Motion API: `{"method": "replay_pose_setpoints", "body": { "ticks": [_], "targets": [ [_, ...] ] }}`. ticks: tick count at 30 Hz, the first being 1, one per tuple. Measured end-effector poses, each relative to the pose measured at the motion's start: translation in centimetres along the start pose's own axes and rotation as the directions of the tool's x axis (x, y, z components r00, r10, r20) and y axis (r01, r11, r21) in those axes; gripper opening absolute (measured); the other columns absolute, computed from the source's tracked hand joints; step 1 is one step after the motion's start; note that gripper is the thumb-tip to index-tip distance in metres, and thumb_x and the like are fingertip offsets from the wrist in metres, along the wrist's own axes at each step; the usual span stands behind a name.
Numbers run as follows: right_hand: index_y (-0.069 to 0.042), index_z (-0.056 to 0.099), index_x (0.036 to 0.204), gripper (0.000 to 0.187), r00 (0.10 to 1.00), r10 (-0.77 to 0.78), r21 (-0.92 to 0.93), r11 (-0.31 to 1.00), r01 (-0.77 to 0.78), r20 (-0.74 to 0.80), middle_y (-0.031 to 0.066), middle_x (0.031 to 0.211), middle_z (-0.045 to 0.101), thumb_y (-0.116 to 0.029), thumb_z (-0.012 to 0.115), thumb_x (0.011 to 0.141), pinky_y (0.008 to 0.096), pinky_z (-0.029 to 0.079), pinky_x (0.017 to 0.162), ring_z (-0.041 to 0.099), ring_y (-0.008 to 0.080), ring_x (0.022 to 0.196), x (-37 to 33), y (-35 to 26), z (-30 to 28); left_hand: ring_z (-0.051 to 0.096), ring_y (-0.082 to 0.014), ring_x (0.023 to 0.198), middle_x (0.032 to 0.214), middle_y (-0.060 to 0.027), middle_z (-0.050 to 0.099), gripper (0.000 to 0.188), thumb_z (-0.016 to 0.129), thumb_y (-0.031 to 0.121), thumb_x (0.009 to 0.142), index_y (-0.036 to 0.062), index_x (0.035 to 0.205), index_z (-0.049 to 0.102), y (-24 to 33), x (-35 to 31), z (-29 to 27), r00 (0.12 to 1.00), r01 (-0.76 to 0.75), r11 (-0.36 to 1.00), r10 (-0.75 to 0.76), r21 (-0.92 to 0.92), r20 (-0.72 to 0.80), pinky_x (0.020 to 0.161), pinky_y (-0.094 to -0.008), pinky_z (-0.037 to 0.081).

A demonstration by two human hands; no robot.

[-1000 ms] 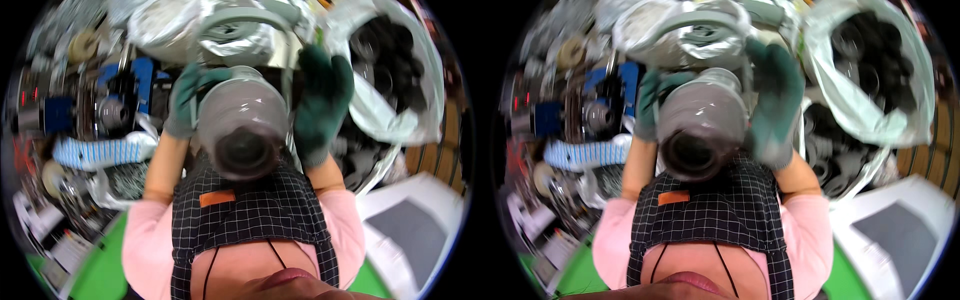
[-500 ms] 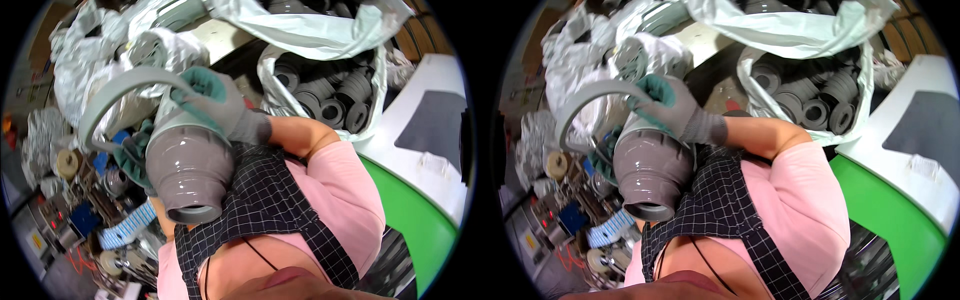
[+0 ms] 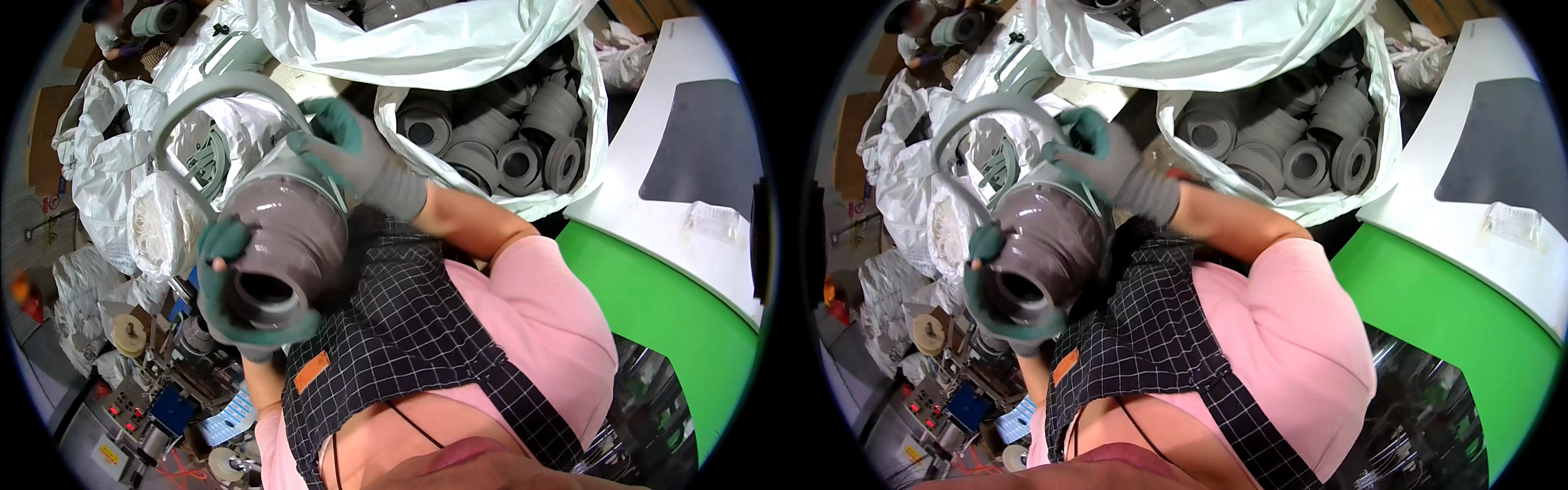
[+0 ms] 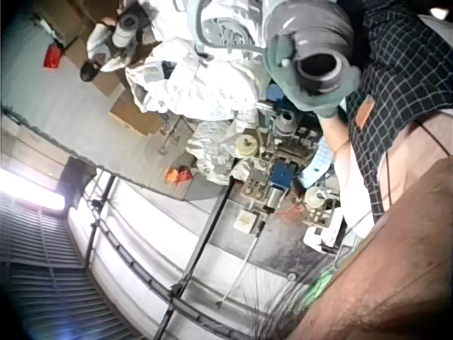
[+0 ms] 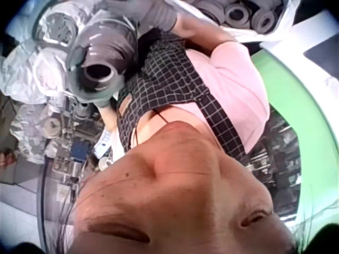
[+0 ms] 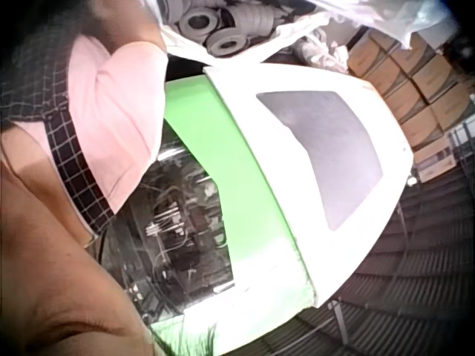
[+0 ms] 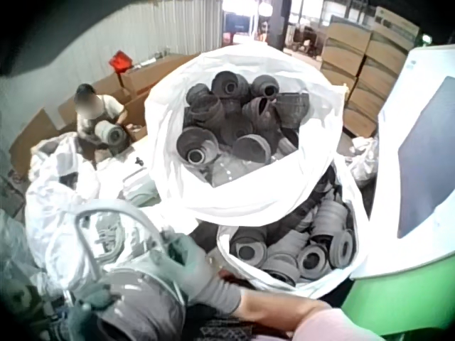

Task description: The person assembles grey and green plastic housing components by taking parts from large white bags and fitting them together by hand near an industrial workstation.

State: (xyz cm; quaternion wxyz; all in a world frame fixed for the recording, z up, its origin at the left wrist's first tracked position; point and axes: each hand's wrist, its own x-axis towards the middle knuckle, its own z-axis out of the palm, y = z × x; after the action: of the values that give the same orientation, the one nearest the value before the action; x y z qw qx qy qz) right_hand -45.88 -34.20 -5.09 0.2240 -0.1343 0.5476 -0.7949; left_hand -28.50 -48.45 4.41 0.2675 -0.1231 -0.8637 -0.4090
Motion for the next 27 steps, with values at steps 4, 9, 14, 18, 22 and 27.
{"method": "replay_pose_setpoints", "body": {
  "ticks": [4,9,14,18,22,27],
  "targets": [
    [-0.003,0.061,0.117,0.036,0.871,-0.148,-0.593,0.783,-0.187,-0.469,0.0141,0.099,0.067,-0.02,0.065,0.086,0.0347,0.053,0.081,0.065,0.0217,0.093,1.7,6.6,-18.2,0.055,-0.0363,0.124,0.133,-0.0257,0.057,0.086,0.077,0.038,0.078,-0.0008,0.144,0.039,0.3,0.2,-0.3,0.865,0.372,0.921,-0.3,0.112,-0.403,0.111,-0.0468,0.037],
    [-0.006,0.052,0.133,0.07,0.955,0.244,-0.971,0.122,-0.205,-0.171,0.0179,0.12,0.063,-0.033,0.077,0.074,0.0372,0.051,0.091,0.064,0.0275,0.107,-6.6,4.1,-26.8,0.049,-0.0378,0.131,0.141,-0.0279,0.049,0.064,0.053,0.035,0.093,0.0023,0.147,0.038,-1.9,0.9,-9.0,0.751,0.42,0.896,-0.432,-0.143,-0.499,0.112,-0.0498,0.038],
    [-0.005,0.055,0.133,0.074,0.804,0.563,-0.957,0.075,-0.28,-0.191,0.0222,0.11,0.068,-0.04,0.077,0.072,0.0412,0.052,0.087,0.067,0.0335,0.099,-6.3,4.6,-30.2,0.046,-0.0307,0.135,0.147,-0.0255,0.044,0.098,0.073,0.05,0.077,0.0031,0.153,0.031,-6.4,1.3,-9.7,0.728,0.589,0.76,-0.646,-0.274,-0.229,0.112,-0.0435,0.038],
    [-0.002,0.065,0.123,0.065,0.914,0.403,-0.995,0.065,-0.074,-0.041,0.0208,0.111,0.069,-0.044,0.076,0.074,0.0389,0.053,0.087,0.068,0.0337,0.098,-1.4,-3.3,-27.2,0.051,-0.0297,0.129,0.14,-0.0224,0.052,0.111,0.083,0.055,0.068,-0.0022,0.15,0.034,-7.3,-1.9,-12.5,0.727,0.551,0.76,-0.64,-0.345,-0.249,0.108,-0.0423,0.041],
    [0.003,0.062,0.124,0.043,0.95,0.31,-0.828,0.524,-0.201,-0.034,0.0181,0.107,0.07,-0.03,0.061,0.097,0.0355,0.052,0.088,0.067,0.0265,0.096,0.7,-4.6,-20.6,0.051,-0.0311,0.129,0.141,-0.0226,0.051,0.094,0.075,0.054,0.077,-0.0012,0.146,0.04,-6.0,-9.5,-14.9,0.609,0.429,0.772,-0.631,-0.469,-0.482,0.107,-0.0443,0.043],
    [0.002,0.038,0.148,0.055,0.97,-0.099,-0.644,0.732,0.223,0.223,0.0203,0.127,0.062,-0.004,0.054,0.096,0.0374,0.05,0.096,0.06,0.0298,0.117,2.9,2.1,-13.9,0.044,-0.0309,0.136,0.147,-0.0139,0.048,0.071,0.058,0.05,0.091,0.0052,0.145,0.044,-4.4,-20.3,-11.0,0.071,0.053,0.657,-0.754,-0.752,-0.653,0.116,-0.0473,0.034]
  ]
}}
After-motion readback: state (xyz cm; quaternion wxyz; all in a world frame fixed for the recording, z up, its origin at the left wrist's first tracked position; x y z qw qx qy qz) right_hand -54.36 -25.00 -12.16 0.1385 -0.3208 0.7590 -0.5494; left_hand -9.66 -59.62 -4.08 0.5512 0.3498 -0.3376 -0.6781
